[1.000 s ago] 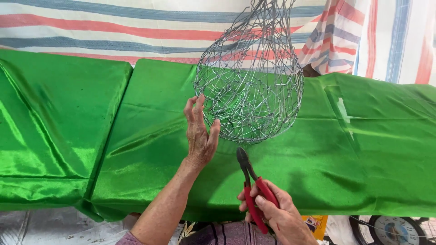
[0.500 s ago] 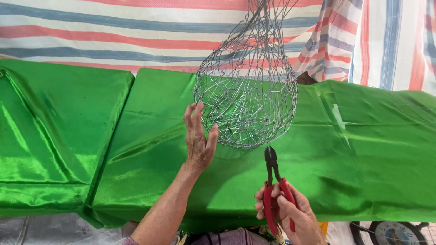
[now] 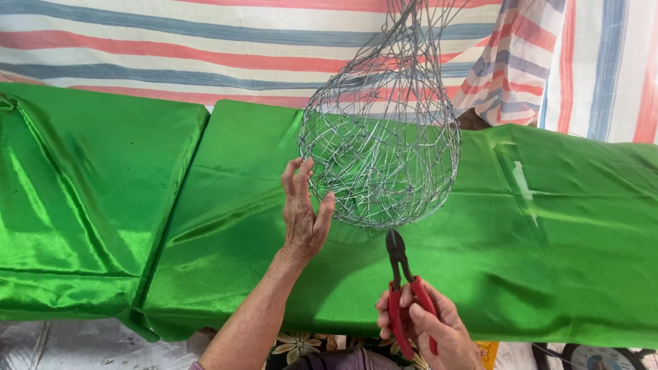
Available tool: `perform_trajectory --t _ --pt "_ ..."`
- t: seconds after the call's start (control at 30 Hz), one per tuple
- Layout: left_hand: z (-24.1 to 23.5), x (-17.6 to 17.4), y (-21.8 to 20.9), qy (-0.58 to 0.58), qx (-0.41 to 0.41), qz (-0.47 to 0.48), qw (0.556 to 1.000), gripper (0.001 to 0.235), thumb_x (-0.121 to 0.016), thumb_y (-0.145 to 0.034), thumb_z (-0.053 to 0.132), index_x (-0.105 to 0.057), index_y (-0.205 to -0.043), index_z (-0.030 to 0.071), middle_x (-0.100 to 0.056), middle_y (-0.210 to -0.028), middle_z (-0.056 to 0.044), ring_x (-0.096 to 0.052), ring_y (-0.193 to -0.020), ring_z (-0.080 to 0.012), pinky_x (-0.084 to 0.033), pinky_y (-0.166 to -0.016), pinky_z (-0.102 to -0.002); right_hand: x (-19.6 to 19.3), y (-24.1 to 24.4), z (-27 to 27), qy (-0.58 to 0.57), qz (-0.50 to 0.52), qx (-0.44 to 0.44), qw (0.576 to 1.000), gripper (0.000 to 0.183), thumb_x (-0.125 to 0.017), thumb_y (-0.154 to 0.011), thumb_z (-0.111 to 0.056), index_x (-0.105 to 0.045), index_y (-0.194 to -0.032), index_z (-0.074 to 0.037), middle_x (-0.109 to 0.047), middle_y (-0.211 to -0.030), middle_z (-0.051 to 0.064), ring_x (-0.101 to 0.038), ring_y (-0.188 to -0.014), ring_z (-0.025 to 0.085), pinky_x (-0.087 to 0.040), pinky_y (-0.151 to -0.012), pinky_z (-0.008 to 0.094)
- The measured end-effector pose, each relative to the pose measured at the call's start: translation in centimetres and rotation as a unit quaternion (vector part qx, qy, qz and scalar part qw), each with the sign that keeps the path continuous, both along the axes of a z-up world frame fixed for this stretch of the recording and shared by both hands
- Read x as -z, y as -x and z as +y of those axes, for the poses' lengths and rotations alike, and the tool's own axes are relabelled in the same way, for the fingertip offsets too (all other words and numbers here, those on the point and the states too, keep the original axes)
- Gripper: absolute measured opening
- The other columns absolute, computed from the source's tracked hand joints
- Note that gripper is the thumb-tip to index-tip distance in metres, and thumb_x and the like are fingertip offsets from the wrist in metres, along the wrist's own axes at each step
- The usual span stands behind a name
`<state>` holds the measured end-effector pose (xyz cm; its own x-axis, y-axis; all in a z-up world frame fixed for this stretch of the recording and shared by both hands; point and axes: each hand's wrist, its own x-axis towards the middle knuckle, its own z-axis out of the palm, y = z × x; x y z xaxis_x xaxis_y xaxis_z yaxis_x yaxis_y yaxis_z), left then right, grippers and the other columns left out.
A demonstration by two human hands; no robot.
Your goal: Trimming and shaping a wire mesh structure using handheld wire cutters.
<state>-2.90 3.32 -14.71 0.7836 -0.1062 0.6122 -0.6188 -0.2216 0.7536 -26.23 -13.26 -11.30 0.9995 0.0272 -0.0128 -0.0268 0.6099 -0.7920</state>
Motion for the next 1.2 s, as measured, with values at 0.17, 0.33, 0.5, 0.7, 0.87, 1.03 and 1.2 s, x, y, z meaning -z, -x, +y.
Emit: perform_trajectory --t 0.17,0.33,0.5,0.7,0.87,1.03,1.2 --pt "0.1 -0.5 0.0 -0.002 -0.005 -0.01 1.0 0.058 -0.058 -0.098 0.023 -0.038 -0.152 0.015 -0.034 -0.156 -0.018 -0.057 -0.128 -0.0327 -0.062 -0.085 -0.041 -0.5 -1.6 1.6 -0.008 -0.009 -0.02 1.0 0.016 -0.053 -0.102 -0.011 -0.059 -0.108 0.002 -0.068 -0.117 0.036 -0.074 -0.101 0.044 -0.062 -0.091 0.058" --pt "0.0 -0.4 -0.1 -0.01 -0.014 -0.01 1.0 0.058 -0.057 -0.098 0.026 -0.038 -0.151 0.014 -0.034 -0.154 -0.019 -0.055 -0.131 -0.0327 -0.063 -0.082 -0.042 -0.6 -1.8 2.7 -0.036 -0.008 -0.043 0.998 0.019 -0.051 -0.103 -0.011 -0.059 -0.115 0.002 -0.066 -0.123 0.034 -0.071 -0.109 0.044 -0.061 -0.093 0.059" --pt "-0.1 -0.4 -0.3 -0.002 0.001 -0.019 1.0 0.056 -0.056 -0.101 0.026 -0.037 -0.153 0.014 -0.033 -0.156 -0.02 -0.051 -0.136 -0.0348 -0.06 -0.095 -0.048 -0.4 -2.0 3.2 -0.06 0.01 -0.037 0.997 0.022 -0.046 -0.105 -0.01 -0.057 -0.12 0.002 -0.065 -0.126 0.036 -0.071 -0.112 0.046 -0.06 -0.094 0.059" --pt "0.3 -1.0 0.2 0.003 -0.018 -0.045 0.999 0.062 -0.056 -0.103 0.036 -0.037 -0.156 0.012 -0.034 -0.158 -0.02 -0.041 -0.147 -0.0359 -0.043 -0.117 -0.06 -1.7 -2.1 3.3 -0.05 0.028 -0.051 0.997 0.021 -0.045 -0.103 -0.008 -0.056 -0.119 0.002 -0.065 -0.128 0.035 -0.07 -0.114 0.047 -0.06 -0.096 0.06" --pt "0.6 -1.1 0.3 0.018 -0.017 -0.049 0.999 0.059 -0.049 -0.106 0.041 -0.039 -0.156 0.011 -0.035 -0.16 -0.019 -0.038 -0.151 -0.0345 -0.039 -0.121 -0.059 -1.8 -2.2 2.8 -0.028 0.027 -0.066 0.997 0.02 -0.05 -0.102 -0.01 -0.056 -0.117 0.001 -0.064 -0.125 0.038 -0.073 -0.108 0.047 -0.063 -0.092 0.057" --pt "0.6 -1.2 0.2 0.02 -0.016 -0.035 0.999 0.064 -0.042 -0.11 0.055 -0.037 -0.157 0.012 -0.038 -0.161 -0.017 -0.036 -0.153 -0.0335 -0.035 -0.124 -0.058 -4.3 -2.0 1.5 0.005 0.008 -0.068 0.998 0.019 -0.053 -0.1 -0.008 -0.058 -0.113 0.005 -0.067 -0.121 0.038 -0.074 -0.106 0.046 -0.063 -0.092 0.057" --pt "0.0 -1.0 -0.7 0.123 -0.035 0.082 0.988 0.069 -0.038 -0.104 0.063 -0.038 -0.154 0.015 -0.045 -0.151 -0.013 -0.049 -0.135 -0.0259 -0.046 -0.106 -0.044 -7.8 -2.7 -2.2 0.145 -0.071 0.075 0.984 0.016 -0.054 -0.102 -0.014 -0.062 -0.111 -0.004 -0.075 -0.12 0.027 -0.079 -0.102 0.038 -0.063 -0.092 0.058"
